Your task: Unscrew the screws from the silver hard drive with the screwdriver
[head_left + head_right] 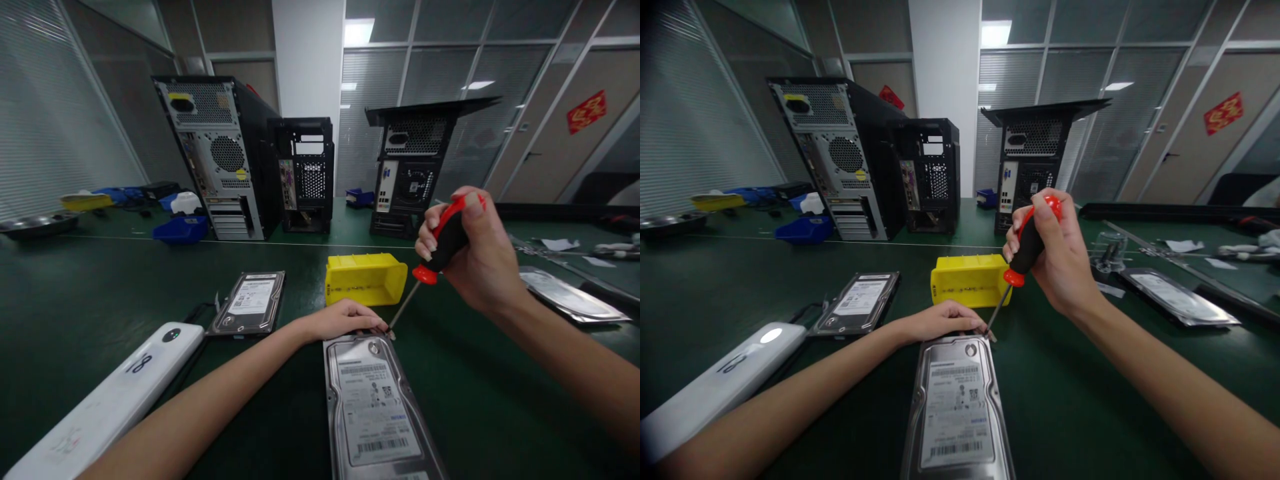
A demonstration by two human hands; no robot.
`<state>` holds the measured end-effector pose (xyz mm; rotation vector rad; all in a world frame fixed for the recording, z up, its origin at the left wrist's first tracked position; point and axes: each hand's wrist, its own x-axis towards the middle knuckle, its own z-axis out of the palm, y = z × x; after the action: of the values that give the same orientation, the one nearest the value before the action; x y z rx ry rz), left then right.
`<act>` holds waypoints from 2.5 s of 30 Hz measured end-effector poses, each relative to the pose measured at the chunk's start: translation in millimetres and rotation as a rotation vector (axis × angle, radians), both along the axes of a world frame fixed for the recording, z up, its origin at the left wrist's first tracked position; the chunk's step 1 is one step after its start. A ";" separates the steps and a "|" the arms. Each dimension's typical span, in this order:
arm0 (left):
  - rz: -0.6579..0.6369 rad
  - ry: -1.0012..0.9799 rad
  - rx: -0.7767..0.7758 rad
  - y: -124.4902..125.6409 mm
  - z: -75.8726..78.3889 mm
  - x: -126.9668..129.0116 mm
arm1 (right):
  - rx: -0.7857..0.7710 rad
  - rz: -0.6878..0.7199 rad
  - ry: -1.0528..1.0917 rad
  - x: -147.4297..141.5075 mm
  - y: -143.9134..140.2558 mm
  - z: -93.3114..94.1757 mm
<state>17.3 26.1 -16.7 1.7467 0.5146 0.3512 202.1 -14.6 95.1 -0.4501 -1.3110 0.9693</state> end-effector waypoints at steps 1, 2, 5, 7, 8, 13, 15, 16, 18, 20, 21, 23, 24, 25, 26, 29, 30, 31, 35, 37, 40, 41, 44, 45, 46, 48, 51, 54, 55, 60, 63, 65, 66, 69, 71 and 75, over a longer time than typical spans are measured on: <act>0.005 -0.003 -0.003 0.2 -0.4 0.2 | 0.006 -0.004 -0.006 0.0 0.1 0.1; 0.008 -0.007 -0.003 0.4 -0.8 0.2 | 0.012 -0.007 -0.012 0.1 0.0 0.3; -0.007 -0.019 0.016 1.5 -2.0 0.1 | 0.025 -0.008 -0.026 0.4 -0.9 0.8; -0.029 -0.024 0.026 2.3 -2.8 0.0 | 0.031 -0.011 -0.031 0.6 -1.3 0.6; -0.036 -0.027 0.027 2.5 -3.2 0.1 | 0.034 -0.017 -0.035 0.7 -1.2 0.1; -0.009 -0.018 0.007 2.7 -3.5 -0.1 | 0.023 -0.027 -0.040 -0.3 0.9 -3.7; -0.004 -0.009 0.004 2.8 -3.3 -0.6 | 0.016 -0.019 -0.039 -0.9 1.4 -4.8; -0.005 -0.007 0.003 2.9 -3.3 -0.9 | 0.014 -0.020 -0.039 -1.2 1.5 -5.1; -0.012 -0.007 0.002 3.2 -3.3 -1.5 | 0.009 -0.025 -0.041 -1.7 1.0 -5.2; -0.017 -0.011 0.001 3.6 -3.5 -2.0 | 0.005 -0.020 -0.046 -2.1 -0.2 -4.8; -0.018 -0.014 0.003 3.7 -3.6 -2.3 | 0.008 -0.016 -0.048 -2.4 -0.8 -4.5; -0.017 -0.022 0.004 3.8 -3.5 -2.5 | -0.002 -0.003 -0.046 -2.6 -2.1 -3.6; -0.018 -0.022 0.000 3.8 -3.3 -2.6 | -0.021 0.005 -0.039 -2.5 -2.5 -3.2; -0.019 -0.021 -0.008 3.8 -2.9 -2.6 | -0.047 0.015 -0.030 -2.2 -2.6 -2.8; -0.020 -0.019 -0.017 3.8 -2.5 -2.6 | -0.073 0.024 -0.020 -1.9 -2.5 -2.5; -0.030 -0.012 -0.017 4.0 -0.9 -2.7 | -0.116 0.031 -0.020 -0.2 -0.3 -2.7; -0.037 -0.012 -0.009 4.1 -0.5 -2.8 | -0.116 0.026 -0.033 0.4 0.9 -3.1; -0.043 -0.012 -0.003 4.3 -0.2 -2.9 | -0.112 0.020 -0.048 0.9 2.3 -3.6; -0.058 -0.020 -0.003 4.1 0.5 -2.7 | -0.071 0.002 -0.104 1.3 8.0 -5.3; -0.050 -0.019 -0.010 3.1 1.1 -2.1 | -0.061 0.007 -0.124 -0.5 10.7 -4.9; -0.029 0.000 -0.024 1.0 2.8 -1.0 | -0.091 0.060 -0.128 -5.2 13.7 -2.5; -0.024 0.004 -0.025 0.4 3.3 -0.7 | -0.106 0.086 -0.122 -6.8 14.1 -1.3; -0.028 -0.007 -0.023 -0.2 3.9 -0.3 | -0.130 0.163 -0.101 -8.9 13.8 2.2; -0.032 -0.013 -0.019 0.1 3.7 -0.3 | -0.129 0.182 -0.103 -8.5 13.3 3.0; -0.035 -0.016 -0.014 0.5 3.2 -0.4 | -0.127 0.197 -0.111 -7.7 12.8 3.4; -0.040 -0.014 -0.002 1.9 1.8 -0.5 | -0.125 0.207 -0.136 -5.4 12.0 3.3; -0.044 -0.008 0.020 4.4 -1.2 -0.4 | -0.105 0.167 -0.145 -2.4 12.3 1.8; -0.042 -0.005 0.036 5.8 -3.2 -0.2 | -0.065 0.122 -0.127 -1.5 12.9 0.7; -0.041 -0.003 0.036 5.9 -3.4 -0.2 | -0.060 0.120 -0.126 -1.6 12.7 0.7; -0.050 0.004 0.018 4.5 -1.2 -1.4 | -0.066 0.229 -0.133 -2.0 8.4 3.5; -0.051 -0.002 0.022 4.1 -1.0 -1.5 | -0.071 0.280 -0.113 -1.6 6.4 4.9; -0.050 -0.007 0.016 4.4 -1.8 -1.1 | -0.078 0.299 -0.122 -1.3 5.9 5.1; -0.050 -0.009 0.012 4.7 -2.4 -0.9 | -0.081 0.301 -0.123 -1.1 5.8 5.0; -0.052 -0.007 0.013 5.5 -3.8 -0.3 | -0.077 0.253 -0.108 -0.8 5.8 4.2; -0.047 -0.003 0.015 5.6 -3.8 -0.2 | -0.055 0.201 -0.094 -1.1 6.1 3.6; -0.034 -0.002 -0.003 4.6 -1.7 -0.6 | -0.032 0.221 -0.086 -2.9 8.0 2.7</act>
<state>16.7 30.6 -18.4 1.7503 0.4831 0.3283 199.2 -6.6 97.9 -0.3795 -1.4465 1.1664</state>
